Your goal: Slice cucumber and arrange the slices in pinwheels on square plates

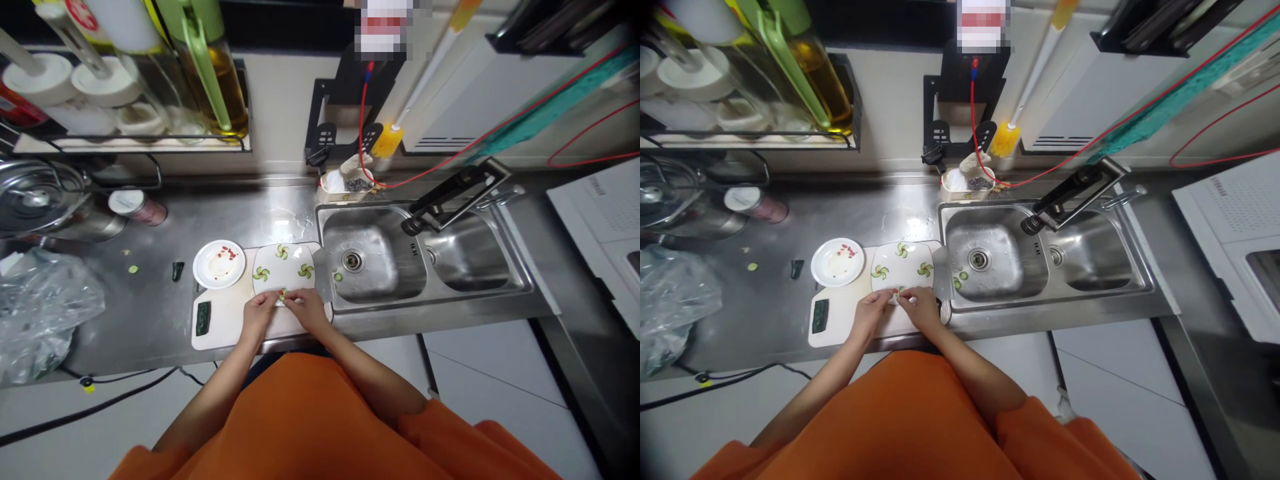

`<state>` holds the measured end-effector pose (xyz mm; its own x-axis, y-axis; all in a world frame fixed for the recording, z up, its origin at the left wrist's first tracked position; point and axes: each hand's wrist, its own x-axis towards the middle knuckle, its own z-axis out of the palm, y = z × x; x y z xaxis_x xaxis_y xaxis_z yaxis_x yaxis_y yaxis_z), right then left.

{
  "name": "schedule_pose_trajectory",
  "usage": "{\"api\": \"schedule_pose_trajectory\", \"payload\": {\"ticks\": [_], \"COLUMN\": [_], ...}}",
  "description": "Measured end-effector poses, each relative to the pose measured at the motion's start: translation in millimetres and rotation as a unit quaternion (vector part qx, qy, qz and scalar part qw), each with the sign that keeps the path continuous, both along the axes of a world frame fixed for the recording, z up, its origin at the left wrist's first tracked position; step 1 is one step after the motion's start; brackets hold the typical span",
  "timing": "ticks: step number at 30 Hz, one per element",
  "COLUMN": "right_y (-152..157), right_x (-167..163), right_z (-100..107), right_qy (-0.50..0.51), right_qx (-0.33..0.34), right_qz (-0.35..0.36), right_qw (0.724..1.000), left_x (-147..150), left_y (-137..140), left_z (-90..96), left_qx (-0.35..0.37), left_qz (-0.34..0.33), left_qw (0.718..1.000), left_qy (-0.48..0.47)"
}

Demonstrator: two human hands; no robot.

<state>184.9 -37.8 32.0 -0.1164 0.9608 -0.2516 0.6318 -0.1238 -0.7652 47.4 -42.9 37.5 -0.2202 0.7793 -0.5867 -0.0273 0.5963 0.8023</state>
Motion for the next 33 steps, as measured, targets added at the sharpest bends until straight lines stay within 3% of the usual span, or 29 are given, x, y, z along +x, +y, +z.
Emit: {"api": "schedule_pose_trajectory", "payload": {"ticks": [5,13,19,24,33], "right_y": [-6.5,-13.0,-16.0,-12.2,3.4], "right_x": [1.9,3.7,6.3,5.9,2.5], "right_z": [0.8,0.7,-1.4,-3.0,-12.6], "right_qy": [0.017,-0.013,-0.059,-0.122,-0.171], "right_qx": [-0.018,-0.026,0.003,0.009,-0.016], "right_qz": [-0.047,-0.03,0.007,0.056,0.048], "right_qw": [0.999,0.999,0.998,0.991,0.984], "left_x": [5.8,5.2,-5.5,-9.3,-11.1], "left_y": [-11.0,-20.1,-21.1,-18.5,-2.4], "left_z": [-6.9,-5.1,-11.2,-13.8,-28.3], "left_qx": [-0.033,-0.054,0.014,0.064,0.152], "left_qz": [0.009,-0.017,-0.09,-0.162,-0.244], "left_qw": [0.998,0.998,0.994,0.975,0.926], "left_qy": [-0.054,-0.02,0.057,0.139,0.245]}}
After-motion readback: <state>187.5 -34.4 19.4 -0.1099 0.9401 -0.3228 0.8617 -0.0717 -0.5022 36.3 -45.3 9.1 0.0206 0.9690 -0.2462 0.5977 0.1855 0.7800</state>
